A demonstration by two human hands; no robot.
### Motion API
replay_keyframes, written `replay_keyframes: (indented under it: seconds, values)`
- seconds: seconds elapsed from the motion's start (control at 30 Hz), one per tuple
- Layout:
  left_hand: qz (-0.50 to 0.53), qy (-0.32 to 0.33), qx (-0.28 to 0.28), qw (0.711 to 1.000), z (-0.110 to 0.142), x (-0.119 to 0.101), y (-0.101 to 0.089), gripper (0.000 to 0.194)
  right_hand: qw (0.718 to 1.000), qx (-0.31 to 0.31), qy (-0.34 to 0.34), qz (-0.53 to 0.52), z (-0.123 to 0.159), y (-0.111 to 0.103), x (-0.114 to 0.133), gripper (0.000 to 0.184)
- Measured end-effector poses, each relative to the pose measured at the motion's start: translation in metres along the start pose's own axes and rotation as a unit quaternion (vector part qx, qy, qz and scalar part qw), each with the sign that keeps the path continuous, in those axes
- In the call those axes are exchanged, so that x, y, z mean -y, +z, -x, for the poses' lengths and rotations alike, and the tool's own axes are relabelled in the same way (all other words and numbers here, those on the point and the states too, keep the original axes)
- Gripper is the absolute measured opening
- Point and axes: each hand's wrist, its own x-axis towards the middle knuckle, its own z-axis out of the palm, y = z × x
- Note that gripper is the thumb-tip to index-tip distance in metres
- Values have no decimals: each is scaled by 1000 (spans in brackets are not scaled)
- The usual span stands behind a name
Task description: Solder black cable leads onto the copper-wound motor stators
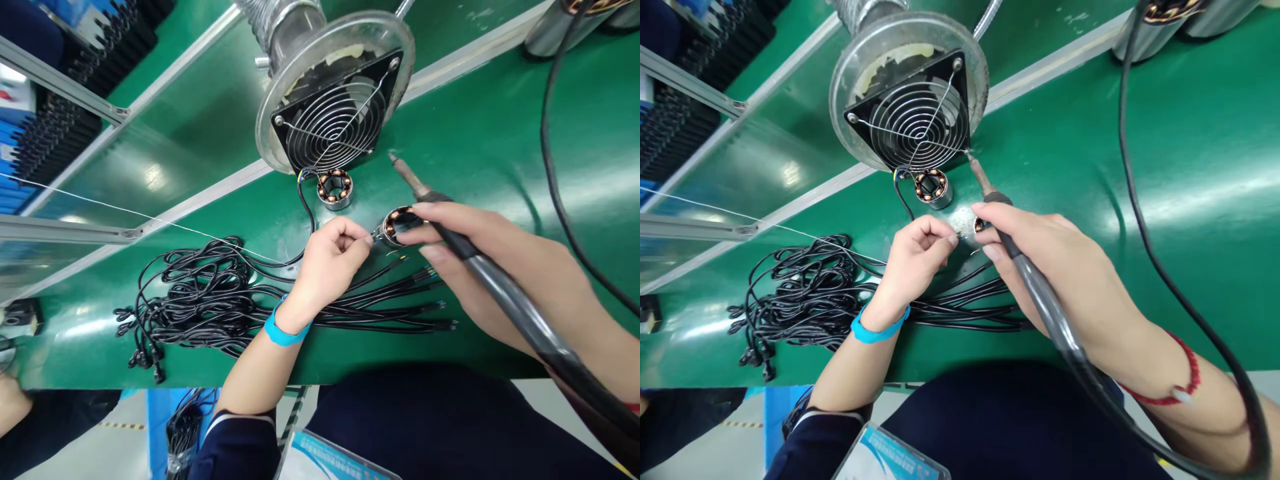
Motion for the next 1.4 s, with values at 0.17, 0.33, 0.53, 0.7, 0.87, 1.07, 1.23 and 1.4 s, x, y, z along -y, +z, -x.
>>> replay_keyframes:
  seconds: [0.17, 0.33, 0.53, 0.7, 0.87, 1.07, 1.23, 1.4]
  values:
    - [-1, 1, -3, 1000, 0, -1, 0, 13, 1000, 26, -7, -1, -7, 13, -6, 41]
    - [20, -29, 19, 999, 0, -6, -1, 12, 999, -12, 30, 19, -3, 20, -3, 42]
    - [22, 47, 42, 998, 3, -1, -6, 8, 1000, -5, 21, 18, -5, 29, -1, 37]
    - [-92, 222, 28, 970, 5, 8, -9, 11, 996, -41, 61, -57, -6, 31, 0, 41]
    - [-235, 332, 12, 913, 6, 11, -10, 13, 989, -37, 97, -104, -5, 34, -2, 39]
    - [-293, 399, 5, 869, 5, 11, -10, 11, 984, -62, 108, -126, -5, 38, -3, 36]
    - [-271, 392, -7, 879, 3, 11, -9, 16, 994, -33, 50, -93, -4, 32, -10, 39]
    - [-231, 298, -10, 926, 2, 10, -8, 17, 998, -2, -27, -58, 0, 29, -22, 39]
